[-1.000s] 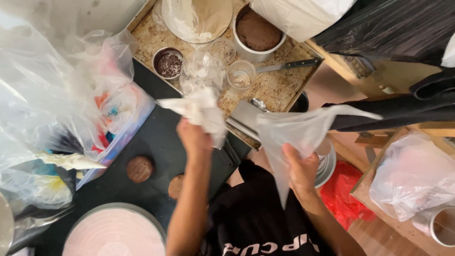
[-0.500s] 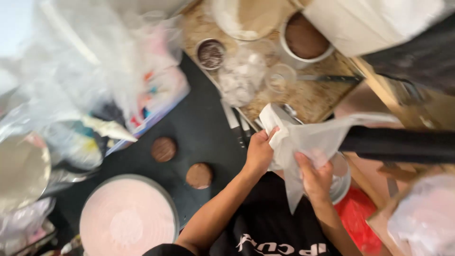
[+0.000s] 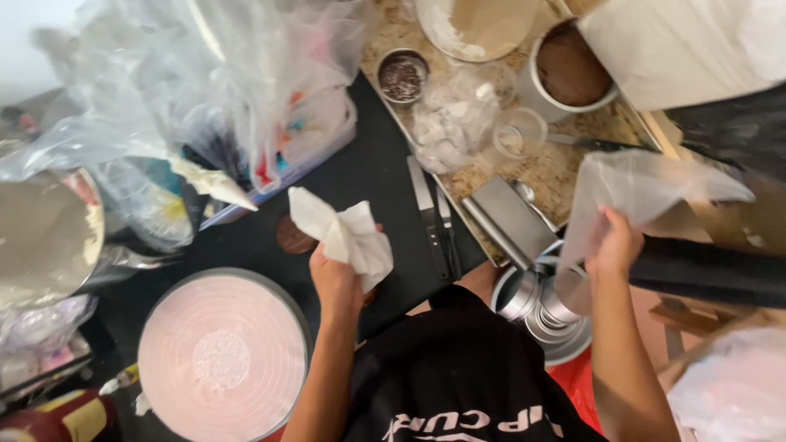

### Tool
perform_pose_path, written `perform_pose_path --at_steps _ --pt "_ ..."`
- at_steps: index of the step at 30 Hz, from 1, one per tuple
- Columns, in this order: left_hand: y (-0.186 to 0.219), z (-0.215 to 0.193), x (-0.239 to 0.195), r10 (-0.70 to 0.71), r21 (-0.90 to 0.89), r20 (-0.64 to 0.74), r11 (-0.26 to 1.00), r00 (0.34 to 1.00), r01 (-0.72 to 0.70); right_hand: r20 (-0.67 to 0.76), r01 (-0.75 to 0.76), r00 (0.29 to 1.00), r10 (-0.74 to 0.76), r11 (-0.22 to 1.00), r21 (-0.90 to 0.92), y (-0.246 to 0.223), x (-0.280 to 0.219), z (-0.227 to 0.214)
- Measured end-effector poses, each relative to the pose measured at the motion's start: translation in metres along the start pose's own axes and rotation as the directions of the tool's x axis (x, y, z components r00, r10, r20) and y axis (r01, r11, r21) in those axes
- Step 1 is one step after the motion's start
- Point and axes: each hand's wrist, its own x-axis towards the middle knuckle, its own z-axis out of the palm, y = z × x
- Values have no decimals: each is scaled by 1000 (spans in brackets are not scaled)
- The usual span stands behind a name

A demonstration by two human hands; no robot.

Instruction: The recorder is organizing tools, cleaning a bench scraper, and preparing items at a cake decoration station.

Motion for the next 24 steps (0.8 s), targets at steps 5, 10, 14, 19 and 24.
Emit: perform_pose_path --at_steps 5,10,14,19,24 --pt "-20 -13 -3 -1 43 -10 999 1000 1 34 -196 980 197 980 -28 14 71 25" --pt "-41 -3 2 34 89 -27 996 999 -32 -94 -111 991 100 986 -125 77 87 21" --pt "-55 47 -4 -47 176 73 984 996 33 181 452 892 -414 821 -348 84 -17 19" --pt "-142 68 2 -117 226 170 971 979 77 750 -140 657 72 990 28 11 -141 68" --pt "-163 122 -7 142 633 628 480 765 -608 511 -251 843 169 963 95 60 -120 43"
